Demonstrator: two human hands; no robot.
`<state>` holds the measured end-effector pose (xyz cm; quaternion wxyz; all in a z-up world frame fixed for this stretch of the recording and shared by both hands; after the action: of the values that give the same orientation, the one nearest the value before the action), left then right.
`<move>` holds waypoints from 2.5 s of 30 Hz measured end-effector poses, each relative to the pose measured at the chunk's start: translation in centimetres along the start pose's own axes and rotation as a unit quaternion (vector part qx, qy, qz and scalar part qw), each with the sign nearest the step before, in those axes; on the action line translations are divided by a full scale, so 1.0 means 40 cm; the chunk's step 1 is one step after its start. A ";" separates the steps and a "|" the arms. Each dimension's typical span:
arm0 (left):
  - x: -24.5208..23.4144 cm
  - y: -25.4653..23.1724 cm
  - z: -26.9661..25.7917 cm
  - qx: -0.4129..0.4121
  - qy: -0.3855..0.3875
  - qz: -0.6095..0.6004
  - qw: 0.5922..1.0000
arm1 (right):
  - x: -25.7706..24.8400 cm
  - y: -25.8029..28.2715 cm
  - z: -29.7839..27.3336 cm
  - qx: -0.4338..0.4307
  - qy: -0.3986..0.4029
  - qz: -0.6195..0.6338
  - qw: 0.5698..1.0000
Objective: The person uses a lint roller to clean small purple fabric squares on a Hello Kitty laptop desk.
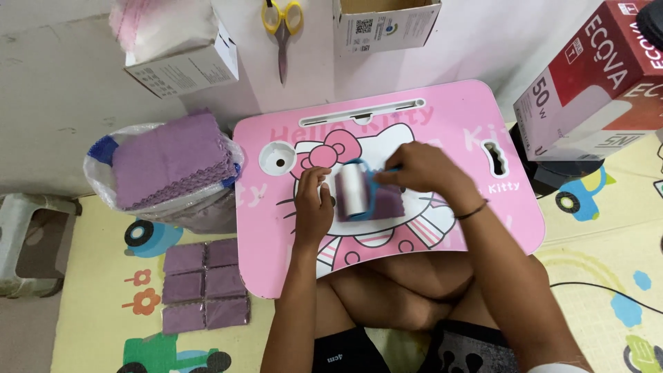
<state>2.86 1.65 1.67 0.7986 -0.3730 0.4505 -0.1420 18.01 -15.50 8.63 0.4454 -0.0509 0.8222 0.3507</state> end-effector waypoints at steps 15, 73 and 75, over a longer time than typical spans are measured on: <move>-0.007 -0.030 0.000 0.076 0.028 0.133 0.988 | -0.093 -0.158 -0.087 0.089 -0.022 -0.012 0.996; 0.077 -0.015 0.028 -0.024 0.164 -0.050 0.985 | 0.152 -0.167 0.059 -0.209 -0.022 0.508 0.835; 0.073 -0.022 0.024 -0.012 0.140 -0.038 0.989 | 0.148 -0.158 0.047 -0.202 -0.048 0.493 0.845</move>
<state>5.37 -0.14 0.83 0.7171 -0.3762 0.5449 -0.2174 18.27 -17.71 0.06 0.2324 0.2894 0.6271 0.6849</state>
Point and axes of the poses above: each hand's wrist, its own z-axis towards the middle knuckle, its own x-axis out of the palm, y = z × x, the point moved 4 cm from there along z, towards the middle knuckle, and after that the axes turned 14 degrees about z, right-handed, at the moved point
